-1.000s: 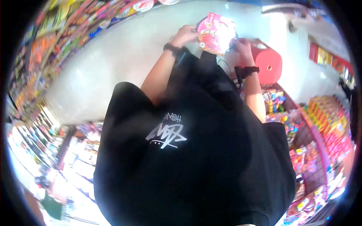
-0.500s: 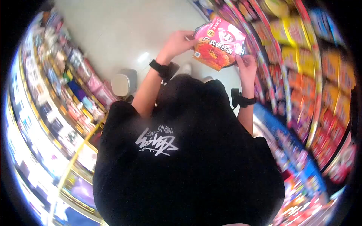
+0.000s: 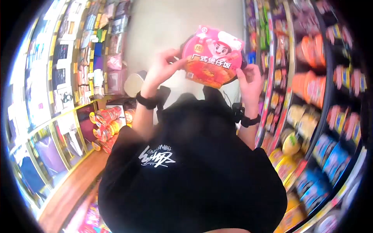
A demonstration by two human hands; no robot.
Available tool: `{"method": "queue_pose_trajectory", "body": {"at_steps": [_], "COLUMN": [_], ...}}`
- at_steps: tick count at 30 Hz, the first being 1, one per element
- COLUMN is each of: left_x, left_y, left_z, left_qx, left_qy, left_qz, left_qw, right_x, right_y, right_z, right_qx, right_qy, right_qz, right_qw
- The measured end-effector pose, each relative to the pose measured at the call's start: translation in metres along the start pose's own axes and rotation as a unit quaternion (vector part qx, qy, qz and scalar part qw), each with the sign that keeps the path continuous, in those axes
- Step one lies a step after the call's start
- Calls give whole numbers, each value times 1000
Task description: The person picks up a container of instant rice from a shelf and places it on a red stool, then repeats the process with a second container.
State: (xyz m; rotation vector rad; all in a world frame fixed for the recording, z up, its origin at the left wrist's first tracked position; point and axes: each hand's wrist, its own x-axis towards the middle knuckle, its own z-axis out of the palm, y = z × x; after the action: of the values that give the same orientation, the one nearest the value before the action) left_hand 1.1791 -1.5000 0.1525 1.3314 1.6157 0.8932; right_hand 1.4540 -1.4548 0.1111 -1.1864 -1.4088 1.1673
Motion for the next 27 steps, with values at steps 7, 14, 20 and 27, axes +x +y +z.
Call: {"method": "queue_pose_trajectory", "body": {"at_steps": [7,14,20,27], "left_x": [-32,-89,-13,216], "left_y": [2,-11,10,77], "left_z": [18,56,4,-10], "left_qx": [0,62,-19,-25], "left_qy": [125,159,157,47], "left_qz": [74,-25,124,112], "left_qw": [989,985,980,992], "right_x": [16,-33,29,218], "right_y": [16,53,-22,-11], "right_z": [-7,-16,3,-25], "right_qx": [78,102,47,54], "right_qy": [-72,-107,0,59], "right_qz": [-72,0,-119,-92], "right_qw": [992,989,992,993]}}
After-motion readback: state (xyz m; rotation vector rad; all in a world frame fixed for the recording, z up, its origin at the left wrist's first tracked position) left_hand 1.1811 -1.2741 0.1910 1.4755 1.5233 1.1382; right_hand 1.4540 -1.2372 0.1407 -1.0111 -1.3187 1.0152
